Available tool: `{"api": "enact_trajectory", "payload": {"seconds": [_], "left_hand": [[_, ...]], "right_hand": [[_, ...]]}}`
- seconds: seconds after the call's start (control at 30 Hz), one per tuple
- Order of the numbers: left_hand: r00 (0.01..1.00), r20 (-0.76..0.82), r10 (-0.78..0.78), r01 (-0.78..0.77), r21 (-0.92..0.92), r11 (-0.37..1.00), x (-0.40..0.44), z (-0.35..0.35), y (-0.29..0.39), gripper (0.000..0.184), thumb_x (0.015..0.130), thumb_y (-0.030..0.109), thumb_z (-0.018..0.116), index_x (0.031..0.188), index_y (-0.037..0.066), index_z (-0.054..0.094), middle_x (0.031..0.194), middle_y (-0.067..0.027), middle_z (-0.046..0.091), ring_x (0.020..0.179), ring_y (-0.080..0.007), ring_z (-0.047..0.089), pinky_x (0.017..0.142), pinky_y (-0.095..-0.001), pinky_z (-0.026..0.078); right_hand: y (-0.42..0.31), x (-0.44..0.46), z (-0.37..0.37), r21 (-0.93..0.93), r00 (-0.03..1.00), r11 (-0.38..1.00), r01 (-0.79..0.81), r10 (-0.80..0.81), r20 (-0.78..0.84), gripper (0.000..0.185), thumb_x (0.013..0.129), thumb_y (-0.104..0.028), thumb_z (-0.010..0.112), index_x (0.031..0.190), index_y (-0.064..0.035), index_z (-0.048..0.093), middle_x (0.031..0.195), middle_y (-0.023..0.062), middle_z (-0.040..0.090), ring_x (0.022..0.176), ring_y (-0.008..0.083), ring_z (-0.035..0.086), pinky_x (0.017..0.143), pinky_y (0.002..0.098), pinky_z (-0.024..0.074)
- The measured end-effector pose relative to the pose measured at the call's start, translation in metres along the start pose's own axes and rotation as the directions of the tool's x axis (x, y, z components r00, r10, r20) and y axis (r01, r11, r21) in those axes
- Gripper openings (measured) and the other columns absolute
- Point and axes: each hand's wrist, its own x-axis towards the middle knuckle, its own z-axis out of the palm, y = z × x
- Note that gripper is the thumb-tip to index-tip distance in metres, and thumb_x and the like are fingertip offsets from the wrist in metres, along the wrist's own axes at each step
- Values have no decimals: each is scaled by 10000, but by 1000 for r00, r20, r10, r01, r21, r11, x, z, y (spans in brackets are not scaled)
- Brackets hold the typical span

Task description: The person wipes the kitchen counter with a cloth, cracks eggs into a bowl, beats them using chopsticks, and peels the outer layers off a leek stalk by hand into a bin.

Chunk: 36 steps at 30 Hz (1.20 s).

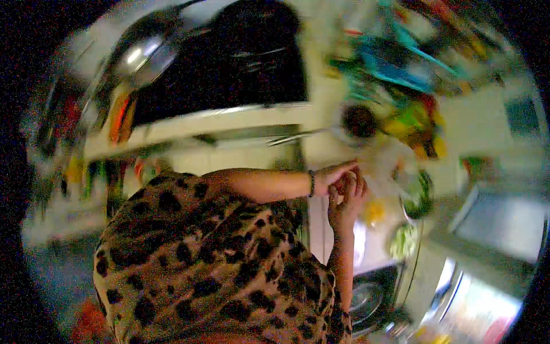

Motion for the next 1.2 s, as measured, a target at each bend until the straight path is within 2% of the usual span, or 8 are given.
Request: {"api": "enact_trajectory", "payload": {"seconds": [0.1, 0.2, 0.33, 0.57, 0.63, 0.7, 0.83, 1.2], "left_hand": [[936, 86, 340, -346, 55, 937, -89, -13, -2, 338, 889, 486, 514, 821, 169, 607, 685, 1, 608, 587, -113, 541, 490, -256, 418], [850, -356, 387, -392, 63, 918, -173, -58, 22, 236, 883, 331, 577, 985, 118, 583, 829, -16, 621, 714, -136, 601, 549, -288, 486], [684, -560, 467, -558, 10, 830, -300, -148, 16, 249, 854, 246, 592, 1047, 100, 534, 913, -53, 621, 847, -179, 608, 716, -323, 536], [14, -859, 511, -886, 226, 404, -585, -352, 52, 476, 870, 548, 442, 978, 90, 511, 892, -102, 608, 778, -258, 616, 843, -531, 464], [-2, -937, 350, -885, 164, 435, -642, -395, 56, 744, 818, 699, 378, 1301, 133, 375, 1213, -129, 520, 1090, -343, 504, 966, -643, 269], [-49, -974, 222, -864, 153, 480, -679, -434, 41, 679, 829, 663, 384, 1252, 132, 383, 1156, -116, 509, 1024, -324, 486, 907, -611, 264], [-64, -992, 110, -796, 117, 594, -702, -490, -3, 554, 851, 591, 396, 1156, 129, 399, 1043, -92, 488, 892, -285, 451, 789, -545, 254], [364, -917, 162, -53, 153, 987, -579, -523, 52, 273, 912, 392, 427, 891, 120, 441, 731, -23, 429, 530, -178, 355, 465, -366, 226]], "right_hand": [[-28, -12, 41, 42, 951, 960, 277, -280, 131, 676, 836, -270, 594, 1370, -22, 262, 1396, 231, 317, 1266, 415, 310, 1061, 478, 233], [-108, 15, 62, 489, 903, 860, 144, -317, 290, 759, 848, -315, 580, 1407, -8, 168, 1434, 226, 255, 1314, 398, 243, 1083, 469, 187], [-159, 24, 77, 605, 817, 771, 200, -472, 331, 670, 887, -279, 553, 1421, -54, 216, 1467, 155, 217, 1354, 310, 201, 1083, 445, 191], [-245, -5, 147, 484, 736, 799, 356, -559, 381, 594, 866, -172, 590, 1382, -66, 316, 1388, 151, 350, 1310, 308, 295, 1055, 444, 261], [-277, -13, 154, 522, 764, 830, 196, -463, 449, 575, 861, -155, 597, 1367, -62, 339, 1388, 153, 352, 1296, 312, 321, 1037, 438, 294], [-295, -34, 168, 549, 774, 836, 12, -355, 525, 557, 856, -138, 603, 1352, -58, 361, 1388, 156, 354, 1282, 316, 346, 1018, 431, 326], [-312, -52, 210, 397, 777, 907, 138, -348, 525, 521, 852, -136, 610, 1321, -51, 398, 1381, 168, 369, 1249, 333, 393, 960, 419, 396], [-285, -158, 199, 151, 929, 950, -275, 222, 295, 164, 862, -148, 548, 829, 11, 576, 801, 182, 576, 726, 347, 563, 646, 405, 445]]}}
